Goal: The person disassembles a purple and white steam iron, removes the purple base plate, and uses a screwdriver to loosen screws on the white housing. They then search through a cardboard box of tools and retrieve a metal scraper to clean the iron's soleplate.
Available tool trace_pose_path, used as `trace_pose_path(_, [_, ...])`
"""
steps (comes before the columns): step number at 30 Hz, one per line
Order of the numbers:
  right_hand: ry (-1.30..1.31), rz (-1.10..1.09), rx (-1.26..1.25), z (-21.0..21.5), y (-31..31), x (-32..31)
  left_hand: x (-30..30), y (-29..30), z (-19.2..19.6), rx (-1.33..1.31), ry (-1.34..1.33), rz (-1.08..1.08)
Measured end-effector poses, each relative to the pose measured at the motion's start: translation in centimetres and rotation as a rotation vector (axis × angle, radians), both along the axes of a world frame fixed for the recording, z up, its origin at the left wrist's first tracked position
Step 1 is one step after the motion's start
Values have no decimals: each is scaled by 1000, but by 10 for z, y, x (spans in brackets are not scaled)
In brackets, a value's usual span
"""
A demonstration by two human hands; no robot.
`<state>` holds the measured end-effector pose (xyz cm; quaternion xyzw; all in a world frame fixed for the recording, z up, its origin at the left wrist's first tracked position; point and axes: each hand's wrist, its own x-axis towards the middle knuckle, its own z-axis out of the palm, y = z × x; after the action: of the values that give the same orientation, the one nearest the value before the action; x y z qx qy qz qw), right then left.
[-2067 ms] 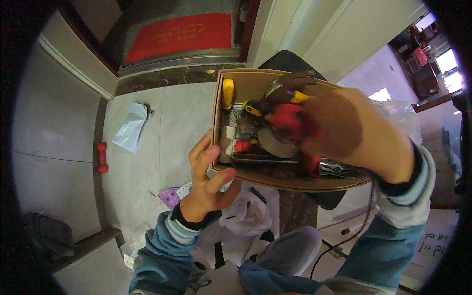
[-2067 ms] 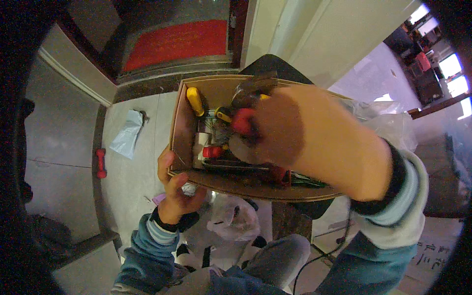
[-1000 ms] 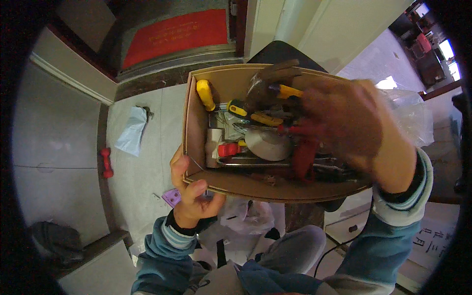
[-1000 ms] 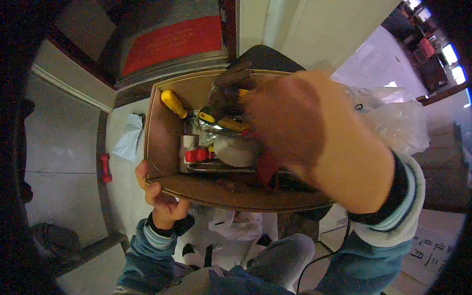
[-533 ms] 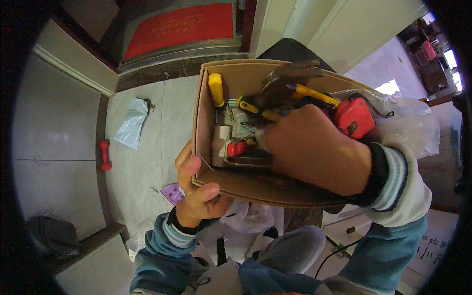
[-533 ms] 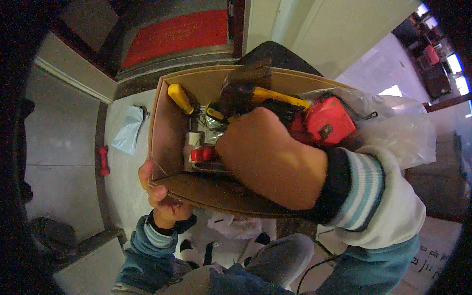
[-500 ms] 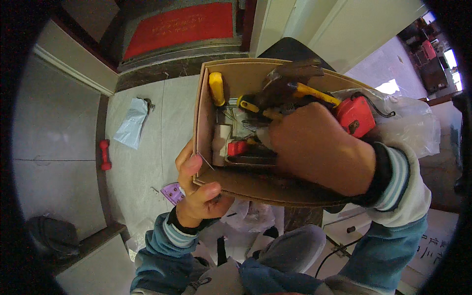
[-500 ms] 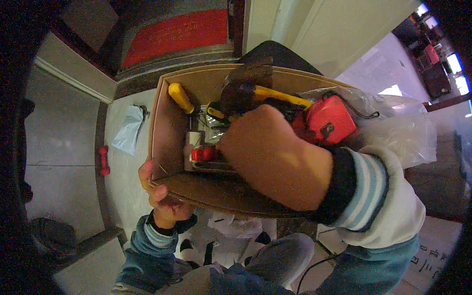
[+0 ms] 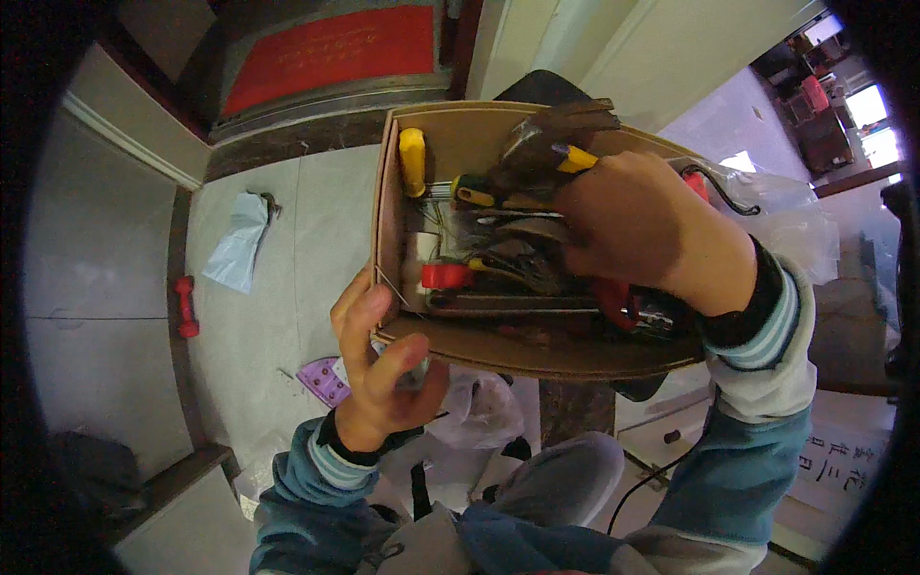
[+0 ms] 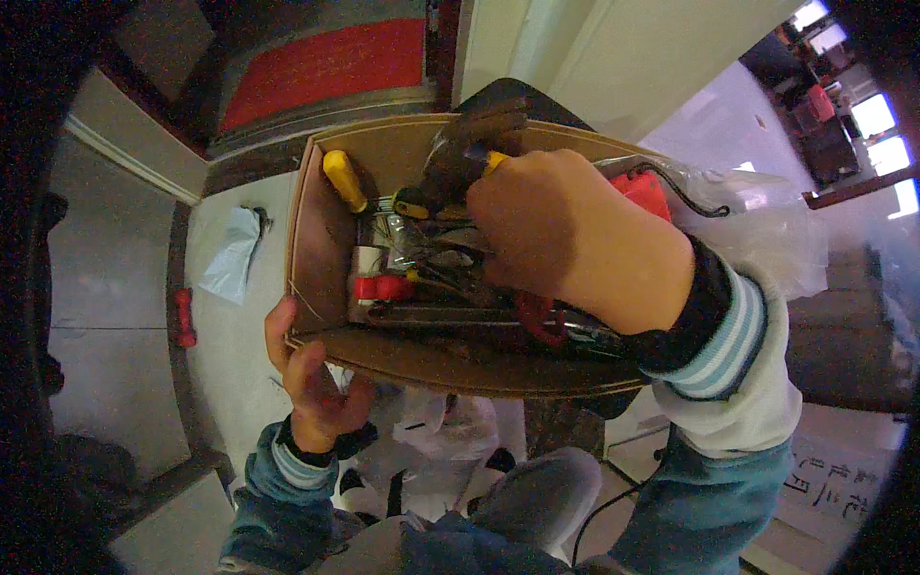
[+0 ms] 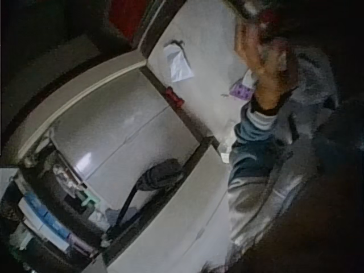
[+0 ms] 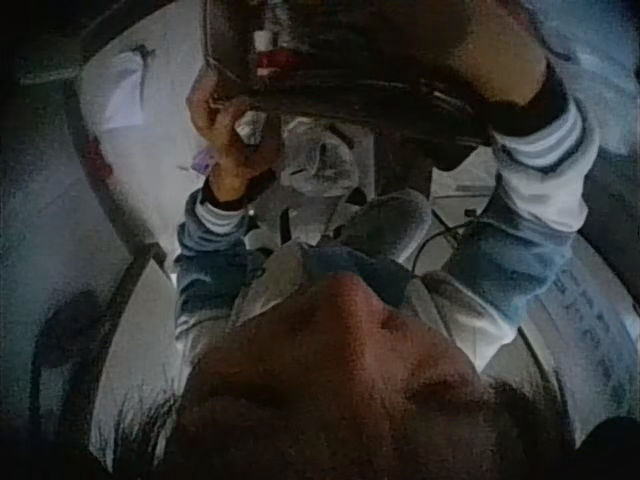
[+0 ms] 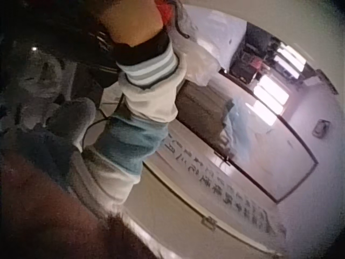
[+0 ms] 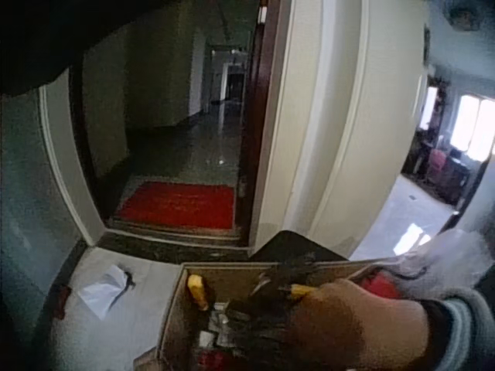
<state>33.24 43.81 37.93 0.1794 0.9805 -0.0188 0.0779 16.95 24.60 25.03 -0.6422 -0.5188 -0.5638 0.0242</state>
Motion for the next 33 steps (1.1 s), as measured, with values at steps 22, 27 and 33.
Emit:
trace_pose_path(22, [-111, 376, -228, -13, -29, -25, 1, 0, -7, 13, -62, -11])
trace_pose_path(27, [-47, 421, -285, -12, -33, -28, -2, -6, -6, -57, 23, -2])
trace_pose_path(33, [-19, 198, -224, 15, -12, -14, 2, -2, -7, 2, -17, -2])
